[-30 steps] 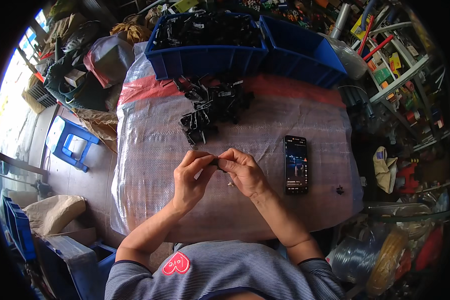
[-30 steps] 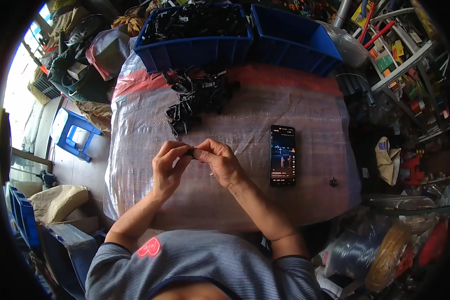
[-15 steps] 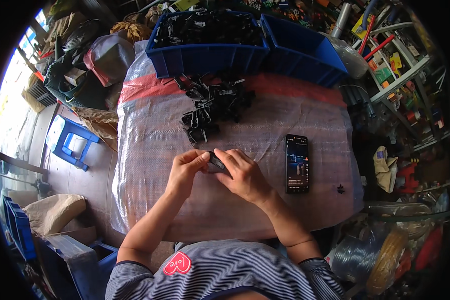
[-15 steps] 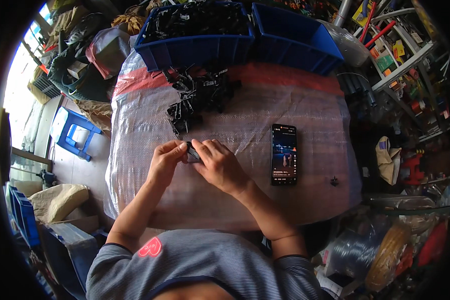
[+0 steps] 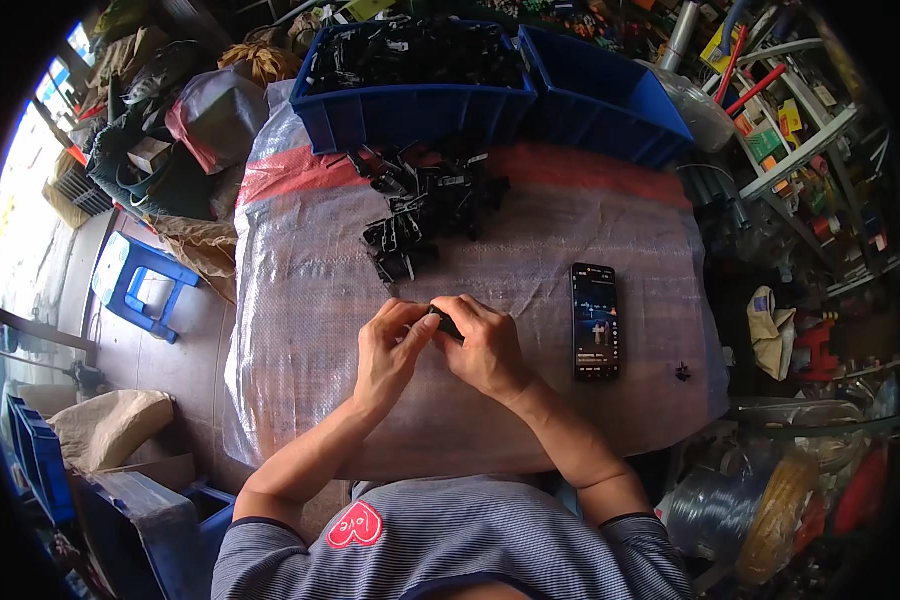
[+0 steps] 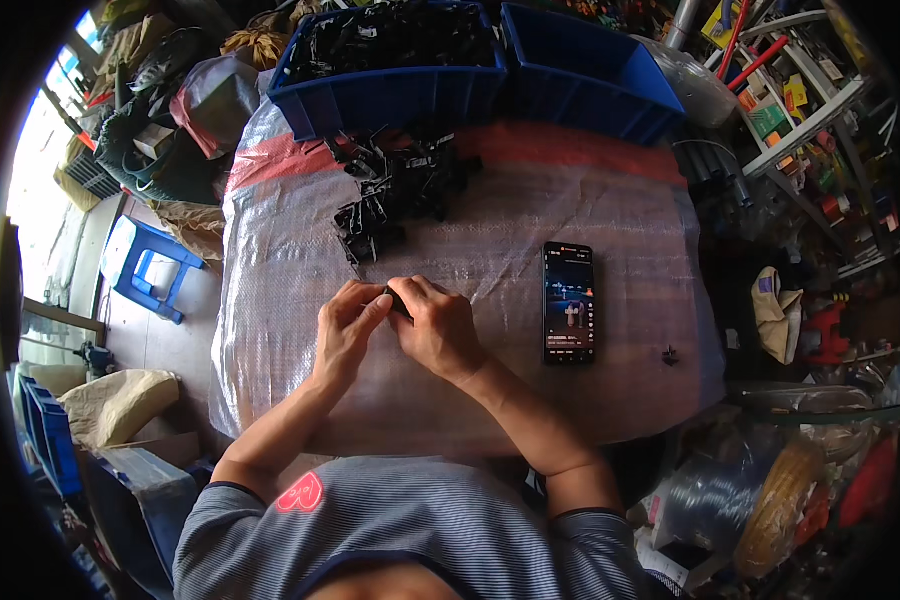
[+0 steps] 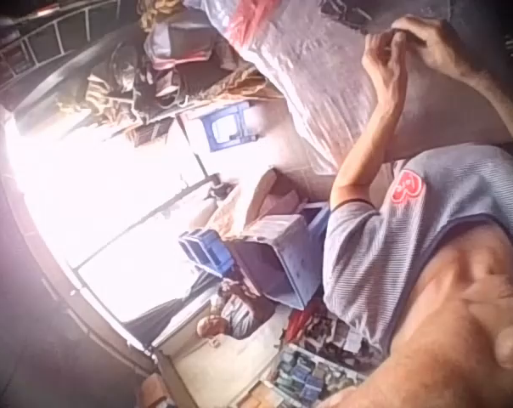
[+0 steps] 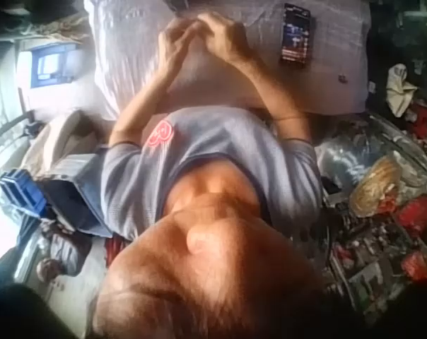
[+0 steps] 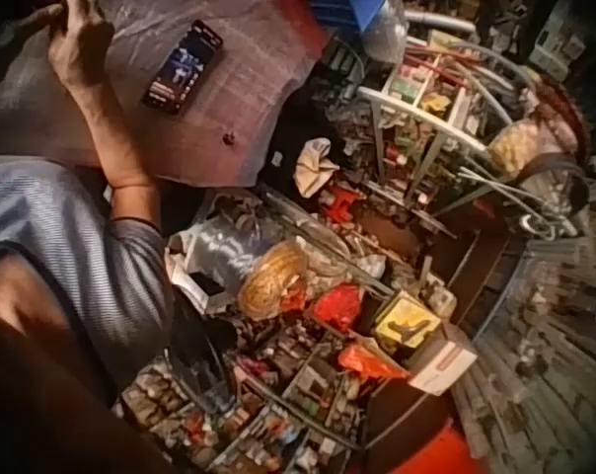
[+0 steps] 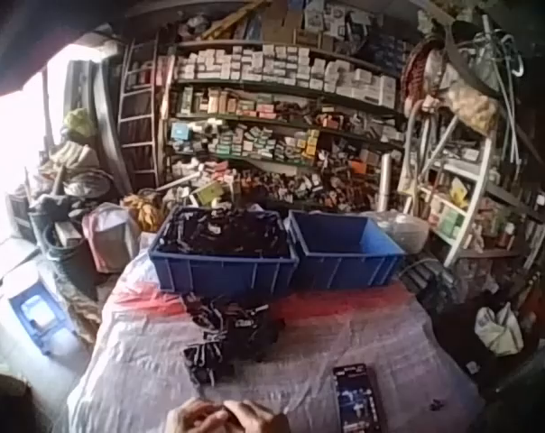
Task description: Assembling small black plastic electronic components and wiring at a workbench.
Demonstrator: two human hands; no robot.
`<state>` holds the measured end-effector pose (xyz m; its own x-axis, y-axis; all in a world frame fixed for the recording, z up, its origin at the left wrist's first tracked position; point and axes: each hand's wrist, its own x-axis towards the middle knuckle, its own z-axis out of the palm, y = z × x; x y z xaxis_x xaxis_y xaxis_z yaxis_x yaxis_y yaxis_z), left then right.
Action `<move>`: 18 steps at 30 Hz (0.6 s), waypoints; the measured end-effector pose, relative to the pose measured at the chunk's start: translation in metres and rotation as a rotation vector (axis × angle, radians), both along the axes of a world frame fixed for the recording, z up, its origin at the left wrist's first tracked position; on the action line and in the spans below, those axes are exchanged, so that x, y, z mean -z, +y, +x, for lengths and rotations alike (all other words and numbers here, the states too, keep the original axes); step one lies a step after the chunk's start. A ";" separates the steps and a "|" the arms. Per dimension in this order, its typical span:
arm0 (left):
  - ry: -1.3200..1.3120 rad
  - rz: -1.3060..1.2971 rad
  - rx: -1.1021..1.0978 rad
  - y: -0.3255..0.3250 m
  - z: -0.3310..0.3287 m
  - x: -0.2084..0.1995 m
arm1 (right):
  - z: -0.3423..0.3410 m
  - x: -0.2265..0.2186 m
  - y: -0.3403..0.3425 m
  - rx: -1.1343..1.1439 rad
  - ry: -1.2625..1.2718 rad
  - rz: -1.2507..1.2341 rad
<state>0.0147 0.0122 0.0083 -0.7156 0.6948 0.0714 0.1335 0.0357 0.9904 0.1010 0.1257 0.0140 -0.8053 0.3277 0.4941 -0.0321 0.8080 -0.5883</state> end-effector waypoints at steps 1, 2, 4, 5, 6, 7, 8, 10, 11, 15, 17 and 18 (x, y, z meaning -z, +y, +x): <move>0.013 0.025 -0.007 0.000 0.001 -0.001 | -0.001 -0.001 -0.001 0.000 0.030 -0.004; 0.013 0.024 -0.011 -0.001 0.001 -0.002 | -0.003 -0.001 -0.002 -0.002 0.060 -0.008; -0.050 0.025 -0.034 -0.003 0.000 -0.005 | -0.008 0.004 -0.004 -0.013 0.056 -0.009; -0.047 0.025 -0.042 -0.003 0.000 -0.003 | -0.011 0.006 -0.006 -0.021 0.053 -0.010; -0.081 0.060 -0.049 -0.003 -0.001 0.000 | -0.012 0.005 -0.006 -0.030 0.056 -0.010; -0.112 0.093 -0.055 -0.002 -0.001 0.001 | -0.013 0.003 -0.005 -0.022 0.076 -0.009; -0.106 0.093 -0.062 -0.002 -0.002 0.000 | -0.014 0.002 -0.005 -0.015 0.096 -0.009; -0.139 0.085 -0.089 -0.002 -0.005 -0.002 | -0.020 0.001 -0.004 -0.016 0.082 -0.001; -0.359 0.075 -0.080 -0.005 -0.010 -0.002 | -0.025 -0.004 -0.002 -0.057 0.015 0.024; -0.420 0.447 -0.148 -0.006 -0.041 0.003 | -0.047 -0.011 0.009 -0.063 -0.073 0.207; -0.608 0.548 -0.179 -0.013 -0.060 0.002 | -0.059 0.000 0.016 -0.043 0.009 0.350; -0.735 0.600 -0.202 -0.014 -0.063 -0.001 | -0.057 0.008 0.023 -0.029 0.002 0.354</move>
